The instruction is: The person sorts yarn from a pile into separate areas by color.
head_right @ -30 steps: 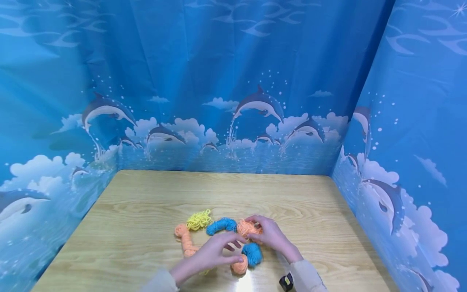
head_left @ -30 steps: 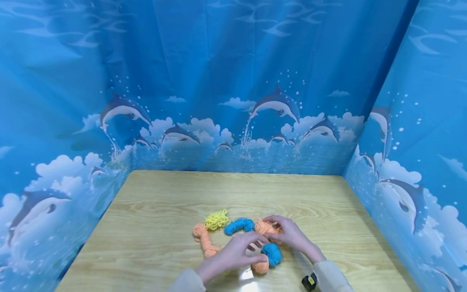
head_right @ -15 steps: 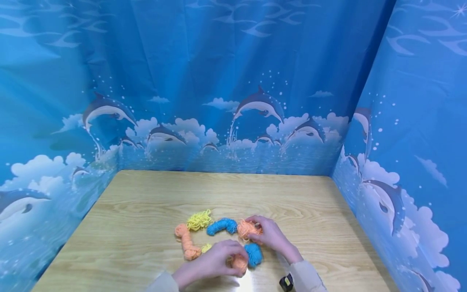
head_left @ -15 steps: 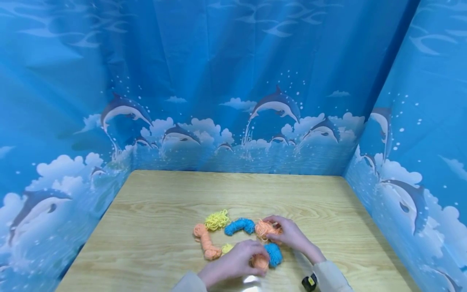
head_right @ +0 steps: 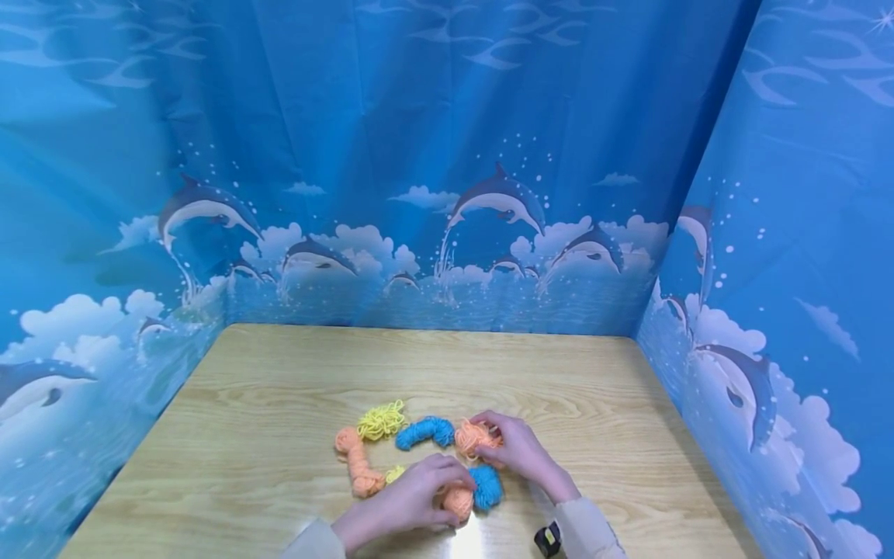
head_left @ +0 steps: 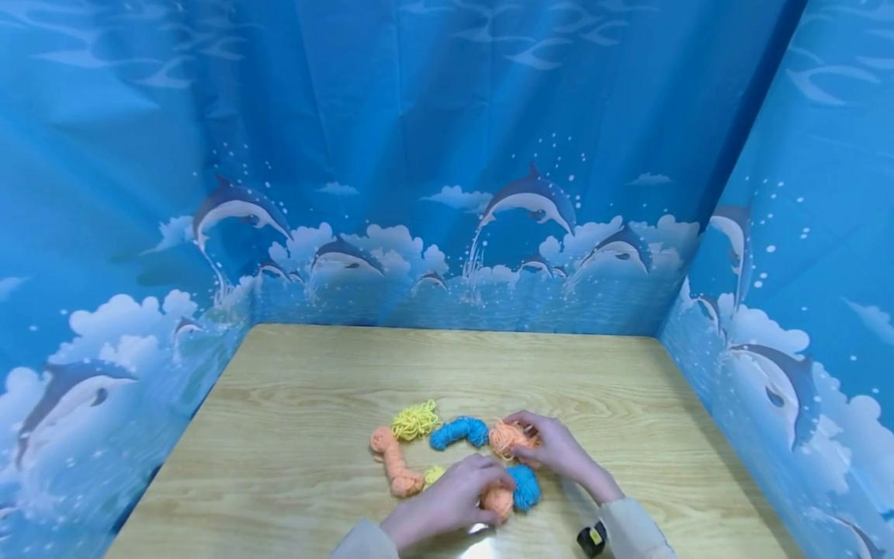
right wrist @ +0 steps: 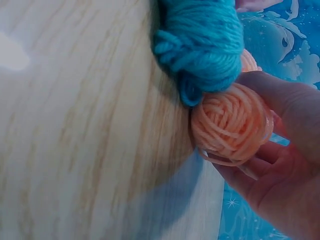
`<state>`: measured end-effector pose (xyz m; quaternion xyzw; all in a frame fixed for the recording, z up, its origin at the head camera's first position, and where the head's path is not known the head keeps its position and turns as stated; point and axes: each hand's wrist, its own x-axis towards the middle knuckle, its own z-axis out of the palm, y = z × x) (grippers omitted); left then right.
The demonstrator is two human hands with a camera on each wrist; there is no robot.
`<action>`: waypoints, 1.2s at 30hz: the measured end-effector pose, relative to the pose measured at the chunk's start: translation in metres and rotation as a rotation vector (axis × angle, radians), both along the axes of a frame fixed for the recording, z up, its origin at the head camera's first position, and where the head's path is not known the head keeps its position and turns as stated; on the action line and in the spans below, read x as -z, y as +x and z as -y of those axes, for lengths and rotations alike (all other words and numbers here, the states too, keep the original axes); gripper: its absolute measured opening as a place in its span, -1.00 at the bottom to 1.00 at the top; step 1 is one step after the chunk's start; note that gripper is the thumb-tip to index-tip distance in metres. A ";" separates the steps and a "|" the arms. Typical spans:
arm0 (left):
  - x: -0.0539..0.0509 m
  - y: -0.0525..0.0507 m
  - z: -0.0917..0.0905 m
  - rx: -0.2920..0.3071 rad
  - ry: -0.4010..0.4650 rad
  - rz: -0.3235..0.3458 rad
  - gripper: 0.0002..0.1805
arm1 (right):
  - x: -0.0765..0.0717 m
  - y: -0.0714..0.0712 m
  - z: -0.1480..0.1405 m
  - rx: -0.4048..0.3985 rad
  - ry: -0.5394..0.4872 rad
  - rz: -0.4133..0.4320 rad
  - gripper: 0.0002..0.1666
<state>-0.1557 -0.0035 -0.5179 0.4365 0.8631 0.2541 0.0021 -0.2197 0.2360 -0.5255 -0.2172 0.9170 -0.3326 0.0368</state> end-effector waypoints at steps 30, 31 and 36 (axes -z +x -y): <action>0.001 -0.006 -0.001 0.033 -0.011 0.033 -0.50 | -0.039 -0.034 -0.009 0.182 -0.079 -0.096 -0.48; 0.001 -0.006 -0.001 0.035 -0.011 0.030 -0.50 | -0.041 -0.036 -0.010 0.191 -0.080 -0.103 -0.47; 0.000 -0.006 -0.001 0.048 -0.003 0.020 -0.51 | -0.048 -0.045 -0.013 0.238 -0.084 -0.119 -0.45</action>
